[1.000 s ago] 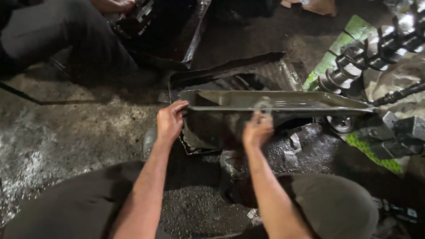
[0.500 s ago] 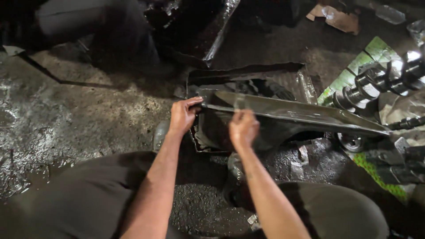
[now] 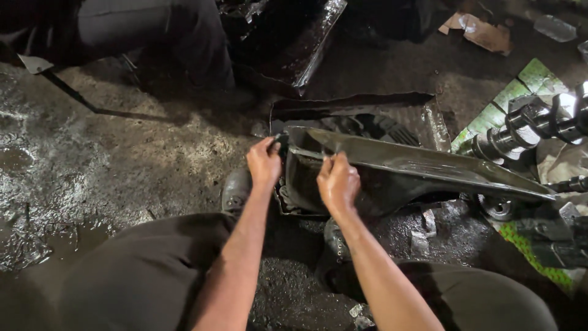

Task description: The person is cleaning a metal oil pan or engine cover using a cloth and their hands in a workshop setting.

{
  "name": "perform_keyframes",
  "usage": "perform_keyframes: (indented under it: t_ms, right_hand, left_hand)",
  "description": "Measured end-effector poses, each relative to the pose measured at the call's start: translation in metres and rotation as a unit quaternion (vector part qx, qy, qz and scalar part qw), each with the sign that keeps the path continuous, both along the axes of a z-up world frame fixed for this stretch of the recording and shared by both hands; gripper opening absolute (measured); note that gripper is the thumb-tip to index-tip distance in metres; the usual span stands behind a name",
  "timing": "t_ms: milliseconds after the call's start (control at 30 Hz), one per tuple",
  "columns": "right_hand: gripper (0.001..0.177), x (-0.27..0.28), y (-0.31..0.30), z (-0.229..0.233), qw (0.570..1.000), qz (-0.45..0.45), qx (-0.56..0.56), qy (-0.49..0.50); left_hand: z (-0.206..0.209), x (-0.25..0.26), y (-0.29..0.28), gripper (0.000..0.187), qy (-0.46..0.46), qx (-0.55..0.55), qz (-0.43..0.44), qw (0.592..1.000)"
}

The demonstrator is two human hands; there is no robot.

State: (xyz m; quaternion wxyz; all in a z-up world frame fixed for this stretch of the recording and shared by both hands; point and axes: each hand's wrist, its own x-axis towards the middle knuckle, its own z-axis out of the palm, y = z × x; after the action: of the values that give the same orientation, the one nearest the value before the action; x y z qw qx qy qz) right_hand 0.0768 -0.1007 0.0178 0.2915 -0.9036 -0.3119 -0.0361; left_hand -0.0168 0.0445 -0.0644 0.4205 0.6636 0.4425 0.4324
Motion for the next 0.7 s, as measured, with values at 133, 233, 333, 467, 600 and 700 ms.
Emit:
perform_keyframes:
  t_ms: [133, 233, 333, 467, 600, 700]
  right_hand:
    - [0.024, 0.013, 0.003, 0.006, 0.999, 0.042, -0.006, -0.027]
    - [0.024, 0.031, -0.005, 0.012, 0.997, 0.045, -0.058, 0.004]
    - [0.023, 0.040, -0.004, 0.025, 0.994, 0.066, -0.077, -0.028]
    - [0.024, 0.037, 0.017, 0.052, 0.978, 0.158, -0.131, 0.023]
    - [0.019, 0.036, 0.047, 0.074, 0.954, 0.240, -0.177, 0.017]
    - [0.022, 0.041, 0.068, 0.070, 0.934, 0.310, -0.177, 0.007]
  left_hand:
    - [0.036, 0.001, -0.034, 0.017, 0.043, 0.056, 0.027, 0.997]
    - [0.055, 0.000, -0.054, 0.016, 0.003, 0.055, 0.037, 0.998]
    - [0.056, -0.003, -0.052, 0.018, 0.036, 0.041, 0.038, 0.998]
    - [0.033, -0.009, -0.026, 0.016, 0.058, -0.089, 0.056, 0.993]
    - [0.014, -0.012, -0.011, 0.020, 0.055, -0.193, 0.115, 0.973]
    - [0.000, -0.003, -0.006, 0.024, 0.016, -0.203, 0.111, 0.973]
